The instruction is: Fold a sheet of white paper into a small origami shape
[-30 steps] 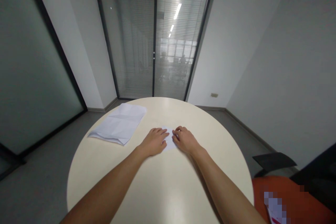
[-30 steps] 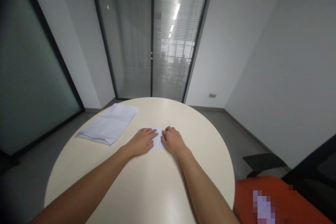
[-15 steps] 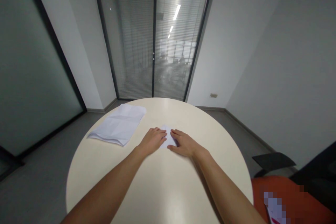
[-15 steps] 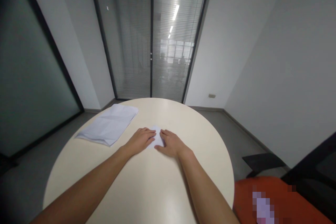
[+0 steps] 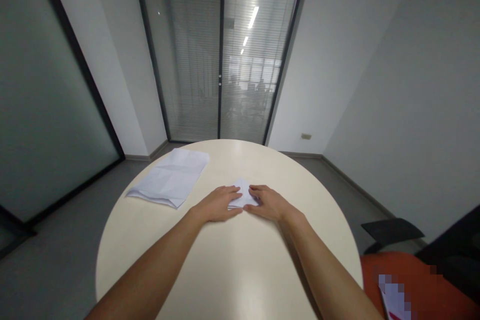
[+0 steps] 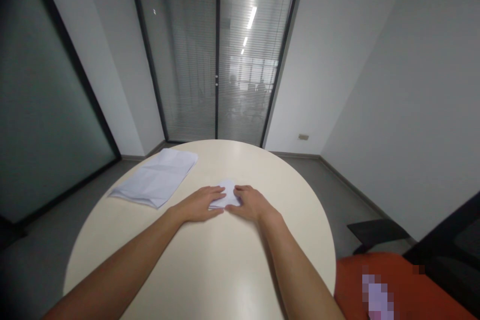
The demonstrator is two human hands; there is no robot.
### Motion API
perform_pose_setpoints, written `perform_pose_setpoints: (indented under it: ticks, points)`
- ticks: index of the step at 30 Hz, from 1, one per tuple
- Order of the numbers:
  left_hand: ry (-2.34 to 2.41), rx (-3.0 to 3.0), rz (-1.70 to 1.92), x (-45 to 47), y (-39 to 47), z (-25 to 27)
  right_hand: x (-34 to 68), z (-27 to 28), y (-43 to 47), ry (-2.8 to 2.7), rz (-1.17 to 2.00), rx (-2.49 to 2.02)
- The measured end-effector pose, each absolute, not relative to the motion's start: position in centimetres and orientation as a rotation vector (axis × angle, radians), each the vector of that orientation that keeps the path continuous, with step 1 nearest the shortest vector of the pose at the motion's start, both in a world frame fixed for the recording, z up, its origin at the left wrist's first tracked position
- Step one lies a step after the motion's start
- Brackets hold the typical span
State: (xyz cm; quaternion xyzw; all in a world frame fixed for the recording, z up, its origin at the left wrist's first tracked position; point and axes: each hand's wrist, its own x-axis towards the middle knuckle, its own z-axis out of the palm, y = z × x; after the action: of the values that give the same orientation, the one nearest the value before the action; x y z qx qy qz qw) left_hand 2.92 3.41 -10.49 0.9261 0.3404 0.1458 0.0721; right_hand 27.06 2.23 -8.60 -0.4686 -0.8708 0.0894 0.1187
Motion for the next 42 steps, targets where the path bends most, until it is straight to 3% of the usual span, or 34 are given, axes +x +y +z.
perform_pose_setpoints:
  ticks: [23,42]
  points:
    - [1.078,2.601,0.442,1.9,4.0,-9.9,30.2,-7.9,2.9,-2.438,0.603,-1.401]
    - [1.252,2.548,0.543,2.1,4.4,-10.1,30.2,-8.6,3.7,-2.376,0.426,-1.471]
